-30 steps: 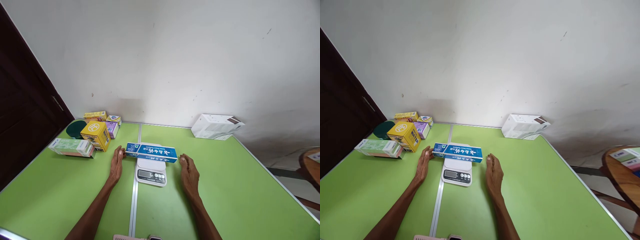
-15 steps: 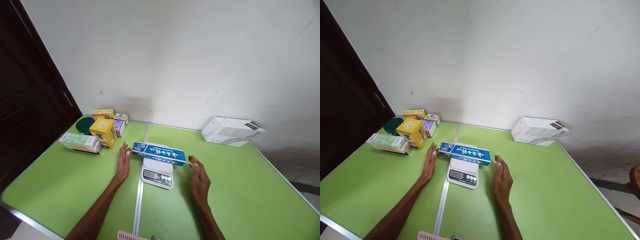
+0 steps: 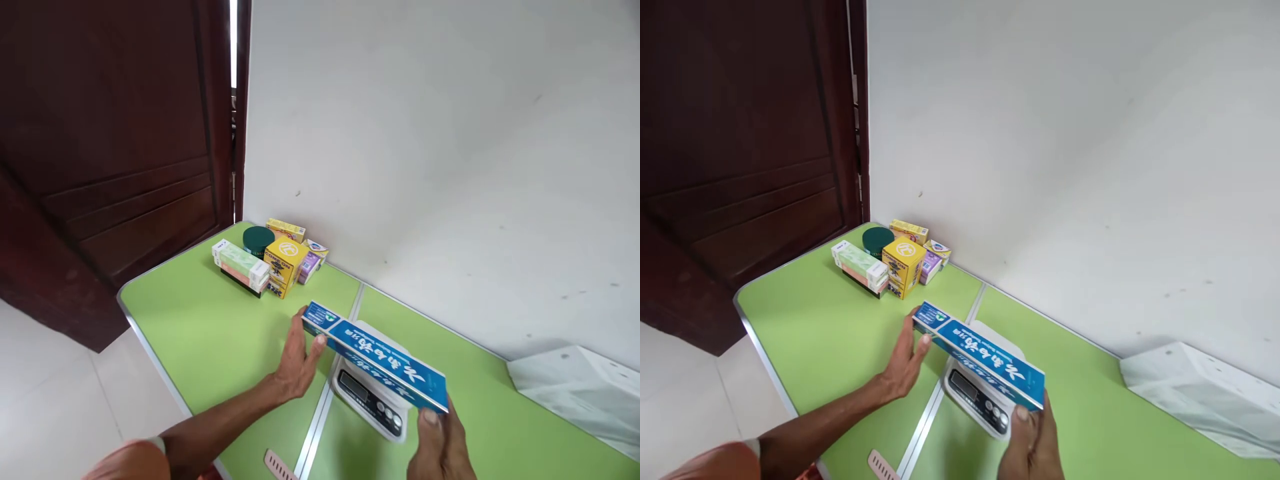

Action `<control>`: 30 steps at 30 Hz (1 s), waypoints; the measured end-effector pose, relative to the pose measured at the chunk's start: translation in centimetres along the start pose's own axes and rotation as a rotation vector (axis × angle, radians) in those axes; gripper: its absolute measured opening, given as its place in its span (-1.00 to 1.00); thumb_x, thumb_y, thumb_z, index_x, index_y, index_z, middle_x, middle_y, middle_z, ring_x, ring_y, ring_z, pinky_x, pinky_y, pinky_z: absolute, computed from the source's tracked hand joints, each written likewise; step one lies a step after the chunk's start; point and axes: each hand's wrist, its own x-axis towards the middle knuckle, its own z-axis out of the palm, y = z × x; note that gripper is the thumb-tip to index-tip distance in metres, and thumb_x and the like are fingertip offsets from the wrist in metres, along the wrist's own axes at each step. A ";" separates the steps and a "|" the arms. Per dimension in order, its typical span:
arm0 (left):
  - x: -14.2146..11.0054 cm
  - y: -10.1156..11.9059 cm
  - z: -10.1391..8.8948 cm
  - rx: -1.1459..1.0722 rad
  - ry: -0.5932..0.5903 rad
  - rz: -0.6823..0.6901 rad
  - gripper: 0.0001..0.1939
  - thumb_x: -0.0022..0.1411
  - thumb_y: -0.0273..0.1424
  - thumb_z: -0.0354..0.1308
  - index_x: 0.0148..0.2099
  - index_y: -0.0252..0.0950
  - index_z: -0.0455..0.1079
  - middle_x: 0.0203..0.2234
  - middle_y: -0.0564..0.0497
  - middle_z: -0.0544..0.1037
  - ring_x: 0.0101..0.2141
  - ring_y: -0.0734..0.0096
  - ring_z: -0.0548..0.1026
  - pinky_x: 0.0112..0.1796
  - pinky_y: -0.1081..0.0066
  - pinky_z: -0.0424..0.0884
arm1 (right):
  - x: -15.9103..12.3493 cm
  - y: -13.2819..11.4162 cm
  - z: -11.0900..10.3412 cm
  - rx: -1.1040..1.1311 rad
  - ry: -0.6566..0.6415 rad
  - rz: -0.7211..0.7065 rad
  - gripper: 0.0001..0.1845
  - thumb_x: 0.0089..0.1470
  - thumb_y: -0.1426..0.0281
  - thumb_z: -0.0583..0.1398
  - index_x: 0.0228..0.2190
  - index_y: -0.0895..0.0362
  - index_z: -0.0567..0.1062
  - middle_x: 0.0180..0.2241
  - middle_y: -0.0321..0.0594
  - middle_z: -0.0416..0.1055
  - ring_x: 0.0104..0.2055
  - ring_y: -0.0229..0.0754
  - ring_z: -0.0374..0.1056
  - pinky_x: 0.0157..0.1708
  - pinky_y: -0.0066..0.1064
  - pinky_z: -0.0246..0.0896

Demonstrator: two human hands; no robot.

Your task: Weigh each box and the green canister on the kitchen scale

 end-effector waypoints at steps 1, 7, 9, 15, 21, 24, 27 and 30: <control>-0.2 0.5 -1.4 0.006 0.050 -0.009 -0.23 0.46 0.06 -0.06 0.50 -0.28 -0.02 0.40 -0.30 0.23 0.40 0.04 0.18 0.40 0.05 0.05 | -0.8 -0.6 0.6 0.020 -0.038 -0.027 -0.15 0.24 -0.21 0.02 0.39 -0.08 0.29 0.18 0.00 0.50 0.17 0.40 0.40 0.09 0.23 0.30; 3.4 1.9 -12.7 0.199 0.466 0.075 -0.30 0.45 0.09 -0.05 0.38 -0.30 0.13 0.19 -0.29 0.46 0.18 0.01 0.45 0.23 0.01 0.31 | -4.8 -6.0 9.4 0.215 -0.400 -0.254 -0.10 0.26 -0.12 0.13 0.45 0.01 0.11 0.39 0.00 0.24 0.33 0.30 0.28 0.22 0.18 0.24; 6.5 1.9 -16.6 0.289 0.577 0.106 -0.31 0.42 0.12 -0.02 0.31 -0.31 0.19 0.10 -0.28 0.51 0.09 0.01 0.50 0.15 0.02 0.38 | -5.2 -8.6 13.2 0.266 -0.483 -0.349 -0.07 0.27 -0.10 0.15 0.46 0.09 0.08 0.43 0.04 0.13 0.41 0.26 0.16 0.31 0.16 0.14; 14.8 0.0 -24.3 0.466 0.632 0.131 -0.38 0.39 0.09 0.00 0.23 -0.28 0.25 -0.02 -0.23 0.58 0.00 -0.02 0.56 0.11 0.00 0.40 | -4.1 -14.0 22.0 0.308 -0.561 -0.483 0.04 0.26 -0.21 0.06 0.43 0.30 0.11 0.42 0.22 0.10 0.47 0.26 0.00 0.42 0.18 -0.09; 16.4 -1.6 -25.0 0.528 0.584 0.116 -0.34 0.40 0.05 -0.02 0.32 -0.31 0.18 0.18 -0.31 0.49 0.20 -0.12 0.45 0.26 -0.12 0.23 | -3.8 -13.7 25.6 0.281 -0.519 -0.493 0.09 0.27 -0.23 0.01 0.45 0.34 0.01 0.46 0.25 -0.04 0.50 0.30 -0.10 0.43 0.22 -0.16; 16.6 -1.3 -25.1 0.550 0.577 0.085 -0.27 0.42 0.04 -0.05 0.40 -0.37 0.09 0.30 -0.40 0.36 0.30 -0.16 0.35 0.31 -0.15 0.13 | -3.7 -13.7 26.0 0.276 -0.530 -0.507 0.06 0.29 -0.20 0.02 0.45 0.34 0.01 0.46 0.26 -0.04 0.51 0.30 -0.12 0.43 0.22 -0.15; 16.0 -0.5 -25.2 0.548 0.580 0.086 -0.14 0.41 0.08 -0.06 0.47 -0.45 -0.05 0.41 -0.48 0.16 0.42 -0.20 0.12 0.38 -0.16 -0.02 | -3.8 -13.2 24.8 0.292 -0.533 -0.567 -0.03 0.31 -0.13 0.07 0.46 0.25 0.04 0.45 0.19 0.04 0.50 0.28 -0.06 0.42 0.24 -0.08; 13.6 0.6 -23.4 0.583 0.643 0.196 0.00 0.37 0.17 -0.05 0.51 -0.50 -0.13 0.43 -0.51 0.07 0.45 -0.27 0.00 0.39 -0.20 -0.11 | -3.5 -11.0 21.1 0.300 -0.501 -0.638 -0.15 0.33 -0.02 0.13 0.46 0.05 0.05 0.41 0.04 0.17 0.45 0.22 0.09 0.38 0.18 0.09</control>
